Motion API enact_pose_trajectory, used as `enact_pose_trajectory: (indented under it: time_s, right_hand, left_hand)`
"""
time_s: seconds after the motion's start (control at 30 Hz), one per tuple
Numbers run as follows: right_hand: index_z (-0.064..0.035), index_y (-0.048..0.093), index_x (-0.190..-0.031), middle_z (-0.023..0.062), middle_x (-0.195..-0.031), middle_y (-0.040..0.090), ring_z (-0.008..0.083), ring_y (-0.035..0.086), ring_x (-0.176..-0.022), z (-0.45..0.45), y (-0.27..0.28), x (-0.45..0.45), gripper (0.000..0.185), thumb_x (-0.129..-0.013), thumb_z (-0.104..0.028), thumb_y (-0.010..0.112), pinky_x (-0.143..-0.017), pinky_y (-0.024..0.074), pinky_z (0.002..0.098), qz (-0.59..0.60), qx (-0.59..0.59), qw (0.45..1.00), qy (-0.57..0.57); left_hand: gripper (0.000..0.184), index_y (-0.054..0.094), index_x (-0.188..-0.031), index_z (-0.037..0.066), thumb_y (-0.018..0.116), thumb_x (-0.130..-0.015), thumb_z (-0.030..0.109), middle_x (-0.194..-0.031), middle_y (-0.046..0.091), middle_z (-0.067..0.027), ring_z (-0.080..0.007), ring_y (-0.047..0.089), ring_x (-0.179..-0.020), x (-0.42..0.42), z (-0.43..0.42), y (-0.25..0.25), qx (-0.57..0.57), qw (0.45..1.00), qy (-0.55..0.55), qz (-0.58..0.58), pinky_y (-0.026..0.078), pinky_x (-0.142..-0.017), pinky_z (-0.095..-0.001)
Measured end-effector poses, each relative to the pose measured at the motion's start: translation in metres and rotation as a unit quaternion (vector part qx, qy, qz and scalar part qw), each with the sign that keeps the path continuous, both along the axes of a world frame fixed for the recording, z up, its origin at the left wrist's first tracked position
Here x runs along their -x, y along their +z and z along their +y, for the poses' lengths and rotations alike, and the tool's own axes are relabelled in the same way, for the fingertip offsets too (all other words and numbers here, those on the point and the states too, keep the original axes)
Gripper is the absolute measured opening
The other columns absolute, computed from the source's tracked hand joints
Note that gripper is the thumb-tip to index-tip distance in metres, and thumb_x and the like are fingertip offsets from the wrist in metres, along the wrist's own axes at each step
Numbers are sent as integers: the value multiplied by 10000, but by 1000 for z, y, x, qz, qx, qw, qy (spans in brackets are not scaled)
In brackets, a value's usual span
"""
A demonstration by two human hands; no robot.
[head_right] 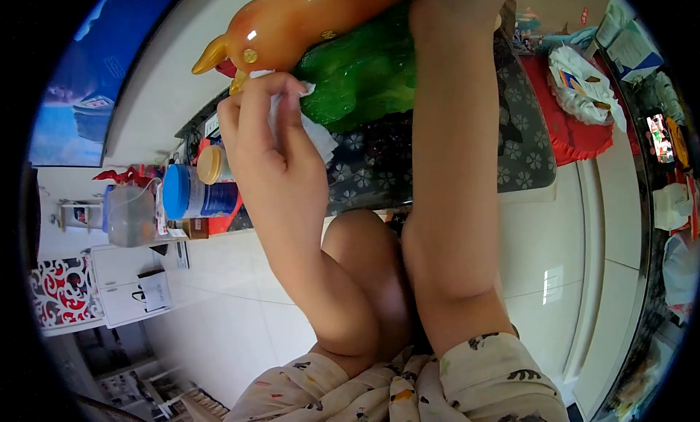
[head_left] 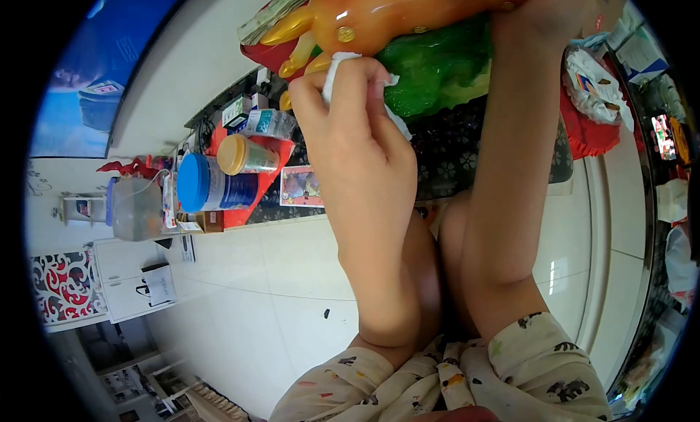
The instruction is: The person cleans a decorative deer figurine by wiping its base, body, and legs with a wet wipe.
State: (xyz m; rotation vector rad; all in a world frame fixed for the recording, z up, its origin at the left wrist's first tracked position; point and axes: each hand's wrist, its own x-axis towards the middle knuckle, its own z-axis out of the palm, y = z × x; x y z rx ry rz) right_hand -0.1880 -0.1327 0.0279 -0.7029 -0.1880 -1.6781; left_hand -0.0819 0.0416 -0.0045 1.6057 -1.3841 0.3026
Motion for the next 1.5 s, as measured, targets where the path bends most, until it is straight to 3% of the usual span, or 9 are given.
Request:
enact_pose_trajectory:
  time_s: [0.17, 0.33, 0.57, 0.97, 1.13, 1.23, 1.27, 1.4, 1.5]
  right_hand:
    - [10, 611, -1008, 159, -943, 700, 260, 701, -869, -4, 0, -1, 319, -965, -302, 563, -811, 570, 370, -2, -39, 998, -40]
    - [1, 604, -1009, 148, -925, 703, 254, 705, -846, -5, -6, 0, 305, -963, -298, 570, -795, 575, 365, -21, 57, 998, -34]
    - [-7, 608, -1034, 137, -927, 704, 258, 718, -861, -7, -2, 0, 263, -965, -258, 571, -798, 588, 369, 13, -51, 993, -104]
    - [21, 625, -1037, 166, -941, 726, 247, 719, -837, 0, 2, 2, 303, -996, -259, 517, -781, 590, 369, 70, -25, 992, -105]
    - [22, 624, -1055, 175, -976, 722, 247, 725, -852, 6, 2, -5, 314, -995, -267, 516, -777, 597, 362, 13, 5, 996, -93]
    - [28, 622, -1078, 178, -985, 722, 260, 728, -865, 6, 6, -8, 325, -992, -269, 523, -788, 599, 368, 21, -33, 994, -103]
    - [31, 621, -1087, 180, -988, 723, 266, 729, -871, 6, 5, -7, 331, -991, -271, 525, -794, 600, 372, 21, -32, 995, -92]
    - [66, 612, -1143, 203, -1030, 723, 292, 727, -896, 11, -5, 4, 401, -992, -294, 522, -830, 596, 391, -46, 82, 996, 2]
    - [74, 611, -1145, 208, -1039, 725, 292, 729, -895, 10, -4, 0, 413, -992, -299, 523, -833, 595, 386, -37, 58, 998, -6]
  left_hand:
    - [211, 654, -1030, 76, 572, -938, -96, -992, 542, -132, -286, 552, -926, -4, 4, 3, -32, 999, -22, -5, 463, -860, -337]
    - [255, 664, -1025, 68, 554, -915, -134, -987, 537, -130, -286, 549, -922, -14, 5, 4, -34, 997, -67, -36, 472, -855, -330]
    - [192, 665, -1020, 36, 566, -942, -108, -1015, 575, -114, -257, 571, -962, -23, 6, 0, -2, 992, -125, 13, 475, -868, -304]
    - [46, 689, -1012, 30, 657, -980, 23, -1030, 644, -88, -183, 597, -933, -15, 22, 14, -21, 996, -36, 80, 463, -858, -282]
    - [49, 695, -1004, 40, 658, -977, 24, -1011, 609, -87, -201, 591, -957, -3, 16, 11, -4, 997, -55, 49, 463, -863, -297]
    - [117, 652, -1026, 46, 637, -939, -30, -1012, 529, -173, -358, 571, -922, 4, 12, 10, -12, 998, -51, 36, 483, -810, -398]
    - [52, 704, -1014, 45, 663, -983, 47, -1021, 615, -80, -203, 592, -946, 3, 13, 10, -1, 999, -29, 28, 458, -871, -294]
    - [89, 732, -1048, 62, 682, -1000, 118, -1034, 634, -52, -152, 580, -904, -8, 18, 12, 40, 998, 32, 28, 446, -799, -263]
    - [114, 745, -1060, 64, 696, -1001, 148, -1022, 631, -34, -117, 576, -886, -9, 24, 17, -11, 996, 55, 75, 432, -741, -235]
